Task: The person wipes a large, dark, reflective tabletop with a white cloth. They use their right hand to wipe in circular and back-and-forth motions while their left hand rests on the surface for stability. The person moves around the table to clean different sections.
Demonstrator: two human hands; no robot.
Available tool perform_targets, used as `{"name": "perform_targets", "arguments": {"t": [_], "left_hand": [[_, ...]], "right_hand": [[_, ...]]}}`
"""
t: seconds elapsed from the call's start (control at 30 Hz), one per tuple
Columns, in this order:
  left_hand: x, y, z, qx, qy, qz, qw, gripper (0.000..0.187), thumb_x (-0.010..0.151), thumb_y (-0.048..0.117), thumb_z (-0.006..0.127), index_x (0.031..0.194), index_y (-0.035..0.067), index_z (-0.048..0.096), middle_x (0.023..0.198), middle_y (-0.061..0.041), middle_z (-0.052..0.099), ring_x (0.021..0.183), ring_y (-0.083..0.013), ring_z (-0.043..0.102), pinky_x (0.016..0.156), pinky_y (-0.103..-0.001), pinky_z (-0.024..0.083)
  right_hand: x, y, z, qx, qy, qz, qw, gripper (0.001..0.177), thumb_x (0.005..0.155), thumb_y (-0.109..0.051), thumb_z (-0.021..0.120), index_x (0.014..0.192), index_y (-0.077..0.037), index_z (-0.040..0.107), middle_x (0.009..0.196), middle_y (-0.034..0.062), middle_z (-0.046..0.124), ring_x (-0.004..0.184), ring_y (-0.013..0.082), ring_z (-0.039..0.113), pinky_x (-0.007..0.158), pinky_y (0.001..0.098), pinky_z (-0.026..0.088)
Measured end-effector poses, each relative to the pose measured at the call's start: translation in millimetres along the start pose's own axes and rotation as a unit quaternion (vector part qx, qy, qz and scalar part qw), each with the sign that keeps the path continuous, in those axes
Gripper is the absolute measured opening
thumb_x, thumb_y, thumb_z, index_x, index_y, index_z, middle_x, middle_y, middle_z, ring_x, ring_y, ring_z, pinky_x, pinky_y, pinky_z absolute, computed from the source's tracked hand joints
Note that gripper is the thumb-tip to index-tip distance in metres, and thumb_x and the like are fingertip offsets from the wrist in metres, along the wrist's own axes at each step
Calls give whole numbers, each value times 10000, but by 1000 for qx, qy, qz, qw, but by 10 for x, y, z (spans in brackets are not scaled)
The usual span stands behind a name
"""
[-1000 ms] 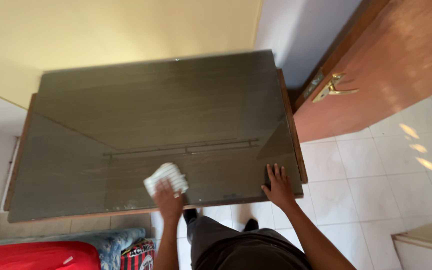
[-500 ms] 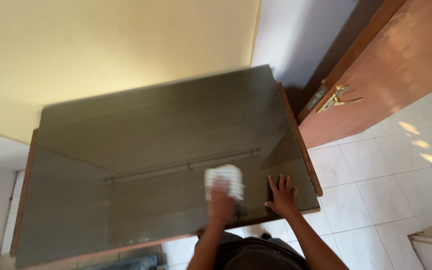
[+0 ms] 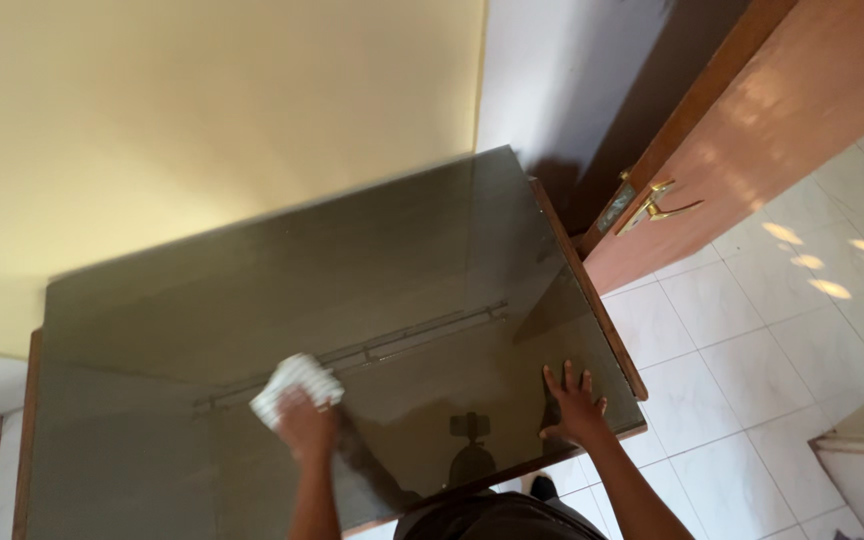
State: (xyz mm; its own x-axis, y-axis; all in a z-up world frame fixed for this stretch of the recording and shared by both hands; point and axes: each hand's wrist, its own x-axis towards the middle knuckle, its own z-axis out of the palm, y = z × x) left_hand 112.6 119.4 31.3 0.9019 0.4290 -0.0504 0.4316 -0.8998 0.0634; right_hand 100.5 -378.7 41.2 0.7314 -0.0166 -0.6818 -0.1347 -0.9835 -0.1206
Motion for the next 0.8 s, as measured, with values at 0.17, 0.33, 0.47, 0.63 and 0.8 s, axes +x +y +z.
{"name": "perform_targets", "arguments": {"t": [0.17,0.33,0.47,0.63,0.8], "left_hand": [[182,339,115,-32,-4,-47,998,811,989,547,419,1629,105,187,1714,-199,80,1545,-450,64,1193,-603,113],[-140,1467,523,-9,-11,150,989,748,1008,510,417,1614,112,232,1716,-175,105,1553,-436,74,1194,-616,130],[-658,2283,686,-34,-73,318,945,699,1023,481,415,1601,117,267,1718,-155,125,1560,-425,83,1196,-627,144],[-770,2616,606,-51,-104,403,908,639,1042,445,413,1586,123,311,1720,-130,149,1568,-411,94,1197,-640,160],[-138,1716,394,76,-123,299,943,583,1061,409,411,1570,130,356,1722,-106,174,1576,-397,104,1198,-653,177]], "right_hand": [[-80,-58,19,11,19,7,1000,1418,647,-526,979,1605,-451,-64,1734,52,-170,1591,430,-66,1172,769,203],[-95,-61,15,27,28,5,999,1422,635,-503,988,1605,-459,-50,1732,46,-169,1586,436,-69,1169,776,193],[-91,-35,23,42,29,-2,999,1426,625,-473,1005,1603,-459,-32,1727,41,-165,1587,427,-79,1170,776,180],[-120,-35,-19,53,30,-5,998,1421,624,-449,1008,1605,-458,-20,1728,35,-163,1590,413,-83,1183,766,171],[-179,-77,-56,55,28,2,998,1406,638,-432,997,1603,-463,-25,1732,37,-171,1596,397,-82,1195,755,162]]}}
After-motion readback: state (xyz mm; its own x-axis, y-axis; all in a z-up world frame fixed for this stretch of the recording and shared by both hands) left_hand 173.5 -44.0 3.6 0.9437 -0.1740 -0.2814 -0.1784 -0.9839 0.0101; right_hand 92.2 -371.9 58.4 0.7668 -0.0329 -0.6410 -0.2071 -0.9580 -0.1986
